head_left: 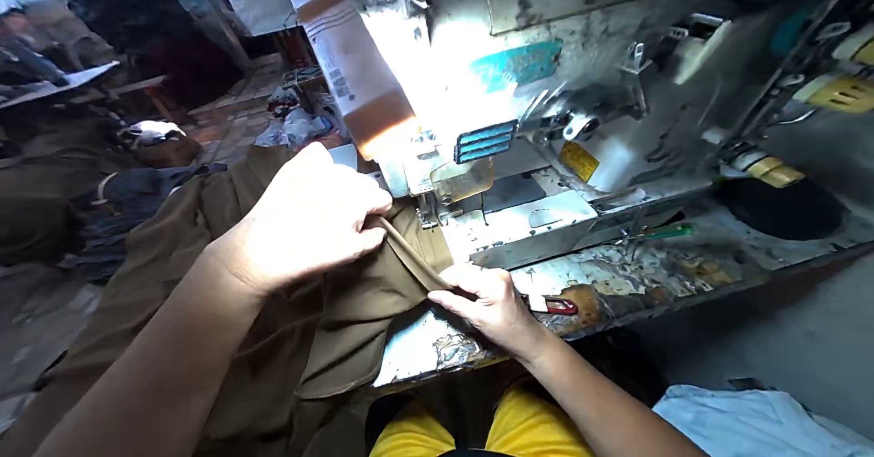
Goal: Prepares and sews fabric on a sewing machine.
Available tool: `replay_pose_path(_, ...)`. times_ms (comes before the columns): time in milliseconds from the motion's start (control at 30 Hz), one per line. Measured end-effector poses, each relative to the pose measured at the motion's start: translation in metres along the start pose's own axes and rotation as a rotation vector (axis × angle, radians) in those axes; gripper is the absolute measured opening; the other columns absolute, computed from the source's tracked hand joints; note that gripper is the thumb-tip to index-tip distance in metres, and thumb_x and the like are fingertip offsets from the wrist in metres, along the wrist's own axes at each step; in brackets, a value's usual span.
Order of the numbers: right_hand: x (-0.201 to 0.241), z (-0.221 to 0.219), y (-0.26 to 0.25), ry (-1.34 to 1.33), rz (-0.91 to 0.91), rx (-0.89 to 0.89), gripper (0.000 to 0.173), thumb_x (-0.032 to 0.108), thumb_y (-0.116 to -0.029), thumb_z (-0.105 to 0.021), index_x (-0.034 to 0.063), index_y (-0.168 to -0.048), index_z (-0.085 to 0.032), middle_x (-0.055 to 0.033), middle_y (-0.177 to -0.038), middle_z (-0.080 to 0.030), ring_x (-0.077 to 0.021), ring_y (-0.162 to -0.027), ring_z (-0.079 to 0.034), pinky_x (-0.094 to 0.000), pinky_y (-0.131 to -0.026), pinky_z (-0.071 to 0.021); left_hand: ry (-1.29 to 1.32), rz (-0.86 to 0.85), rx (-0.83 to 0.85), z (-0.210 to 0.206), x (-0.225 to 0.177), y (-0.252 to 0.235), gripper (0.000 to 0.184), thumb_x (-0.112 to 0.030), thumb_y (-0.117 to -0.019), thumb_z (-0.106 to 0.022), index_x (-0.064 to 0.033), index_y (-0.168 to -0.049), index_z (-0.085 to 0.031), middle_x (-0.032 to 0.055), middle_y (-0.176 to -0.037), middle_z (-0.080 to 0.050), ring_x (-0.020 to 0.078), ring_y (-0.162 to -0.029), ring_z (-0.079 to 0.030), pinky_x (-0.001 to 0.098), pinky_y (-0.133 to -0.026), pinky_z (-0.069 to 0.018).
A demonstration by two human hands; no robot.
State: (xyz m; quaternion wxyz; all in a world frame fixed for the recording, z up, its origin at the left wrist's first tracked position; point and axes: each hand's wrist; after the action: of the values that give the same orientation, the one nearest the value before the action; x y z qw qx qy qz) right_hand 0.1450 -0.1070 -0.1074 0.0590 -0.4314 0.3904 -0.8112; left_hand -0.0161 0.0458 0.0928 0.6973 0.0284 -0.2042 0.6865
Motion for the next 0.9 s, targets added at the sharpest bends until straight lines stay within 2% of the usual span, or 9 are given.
replay_pose_path(133, -0.002, 0.000, 0.000, -0.003, 0.003, -0.008, 0.018, 0.024, -0.0923, -0.074, 0.0067, -0.090, -0.079, -0.0032, -0.087, -0.076, -0.0034, -0.082, -0.070, -0.0201, -0.075, -0.0562, -0.012, -0.060, -0.018, 0.002, -0.011, 0.003, 0.025, -0.037, -0.0854, -0.062, -0.0172, -0.070, -0.063, -0.0001, -0.060, -0.054, 0.0194, -0.059, -0.056, 0.0446, -0.067, -0.0385)
replay_pose_path(267, -0.001, 0.001, -0.001, -0.011, -0.004, 0.009, 0.019, 0.024, -0.0932, -0.073, 0.0061, -0.089, -0.078, -0.0039, -0.087, -0.076, -0.0037, -0.081, -0.070, -0.0197, -0.074, -0.0558, 0.009, 0.012, -0.036, -0.007, 0.001, 0.004, 0.030, -0.037, -0.0831, -0.061, -0.0167, -0.062, -0.055, 0.0001, -0.056, -0.049, 0.0192, -0.055, -0.052, 0.0437, -0.063, -0.0351)
replay_pose_path(367, -0.002, 0.001, -0.001, -0.029, -0.009, 0.004, 0.018, 0.023, -0.0921, -0.074, 0.0059, -0.089, -0.079, -0.0037, -0.089, -0.077, -0.0032, -0.084, -0.071, -0.0190, -0.077, -0.0564, 0.024, -0.033, -0.037, -0.002, -0.009, 0.004, 0.028, -0.037, -0.0850, -0.061, -0.0171, -0.066, -0.059, -0.0008, -0.060, -0.051, 0.0184, -0.058, -0.054, 0.0431, -0.065, -0.0372)
replay_pose_path(533, -0.001, 0.001, -0.002, -0.030, -0.010, 0.008, 0.020, 0.024, -0.0928, -0.074, 0.0054, -0.089, -0.078, -0.0042, -0.088, -0.077, -0.0031, -0.082, -0.070, -0.0189, -0.075, -0.0559, 0.032, 0.027, -0.052, -0.009, 0.000, 0.004, 0.029, -0.036, -0.0841, -0.061, -0.0172, -0.062, -0.056, -0.0007, -0.056, -0.049, 0.0180, -0.056, -0.052, 0.0435, -0.065, -0.0342)
replay_pose_path(633, -0.001, 0.001, -0.001, -0.040, -0.015, 0.002, 0.018, 0.023, -0.0920, -0.074, 0.0062, -0.089, -0.079, -0.0034, -0.089, -0.077, -0.0026, -0.083, -0.070, -0.0186, -0.076, -0.0558, 0.025, -0.025, -0.055, -0.003, -0.011, 0.005, 0.027, -0.037, -0.0856, -0.062, -0.0179, -0.067, -0.060, -0.0017, -0.059, -0.051, 0.0170, -0.059, -0.053, 0.0431, -0.069, -0.0365)
replay_pose_path(767, 0.000, 0.002, -0.003, -0.046, -0.023, 0.012, 0.019, 0.023, -0.0928, -0.074, 0.0058, -0.088, -0.078, -0.0034, -0.088, -0.076, -0.0028, -0.082, -0.070, -0.0191, -0.075, -0.0555, 0.018, 0.039, -0.033, -0.009, -0.003, 0.005, 0.029, -0.038, -0.0833, -0.065, -0.0178, -0.063, -0.058, -0.0012, -0.057, -0.049, 0.0181, -0.057, -0.052, 0.0459, -0.069, -0.0355)
replay_pose_path(900, 0.000, 0.002, -0.002, -0.047, -0.016, 0.004, 0.018, 0.023, -0.0921, -0.074, 0.0057, -0.089, -0.079, -0.0034, -0.090, -0.078, -0.0034, -0.088, -0.072, -0.0202, -0.081, -0.0572, -0.027, -0.030, -0.083, -0.004, -0.016, 0.007, 0.027, -0.035, -0.0855, -0.063, -0.0159, -0.066, -0.062, 0.0007, -0.061, -0.052, 0.0207, -0.060, -0.055, 0.0480, -0.072, -0.0386)
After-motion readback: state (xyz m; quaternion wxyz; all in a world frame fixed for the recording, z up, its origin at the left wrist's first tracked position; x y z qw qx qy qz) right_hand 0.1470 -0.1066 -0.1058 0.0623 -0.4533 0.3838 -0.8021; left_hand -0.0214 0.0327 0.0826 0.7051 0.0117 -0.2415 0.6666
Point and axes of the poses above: each hand's wrist, its own y-axis away from the middle knuckle, its own z-axis out of the back of the hand, x = y × z
